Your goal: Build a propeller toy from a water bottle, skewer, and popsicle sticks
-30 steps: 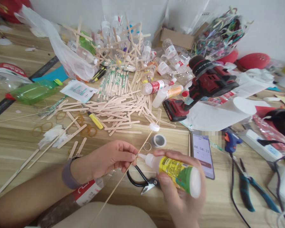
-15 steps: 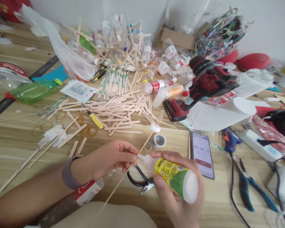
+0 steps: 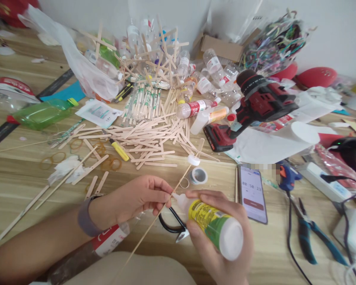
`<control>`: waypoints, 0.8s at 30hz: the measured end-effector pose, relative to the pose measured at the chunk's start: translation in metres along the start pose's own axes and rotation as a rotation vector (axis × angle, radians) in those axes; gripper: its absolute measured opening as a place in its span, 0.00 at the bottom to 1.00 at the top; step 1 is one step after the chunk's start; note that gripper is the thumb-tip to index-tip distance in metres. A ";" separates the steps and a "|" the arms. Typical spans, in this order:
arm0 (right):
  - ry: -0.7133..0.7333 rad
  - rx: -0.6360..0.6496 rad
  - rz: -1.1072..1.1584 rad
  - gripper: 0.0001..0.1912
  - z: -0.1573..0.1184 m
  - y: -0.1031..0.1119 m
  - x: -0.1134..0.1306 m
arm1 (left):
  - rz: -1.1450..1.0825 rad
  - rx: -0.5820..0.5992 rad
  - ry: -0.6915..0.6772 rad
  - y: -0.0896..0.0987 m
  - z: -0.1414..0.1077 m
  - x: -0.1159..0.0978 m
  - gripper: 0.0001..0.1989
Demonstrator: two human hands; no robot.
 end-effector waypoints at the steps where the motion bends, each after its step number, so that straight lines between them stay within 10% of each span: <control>1: 0.001 -0.003 0.002 0.13 0.000 0.000 0.000 | -0.001 -0.001 0.001 0.000 0.000 0.000 0.09; 24: 0.106 -0.034 0.002 0.13 0.000 0.002 -0.001 | 0.003 0.009 -0.002 -0.001 0.001 0.001 0.08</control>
Point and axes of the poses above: each hand's wrist, its own z-axis towards the middle knuckle, its own y-axis out of the back of the hand, x = y × z, the point moved 8 cm from there along z, towards the middle knuckle, and after that the axes turned 9 degrees about z, right-handed, at the moved point
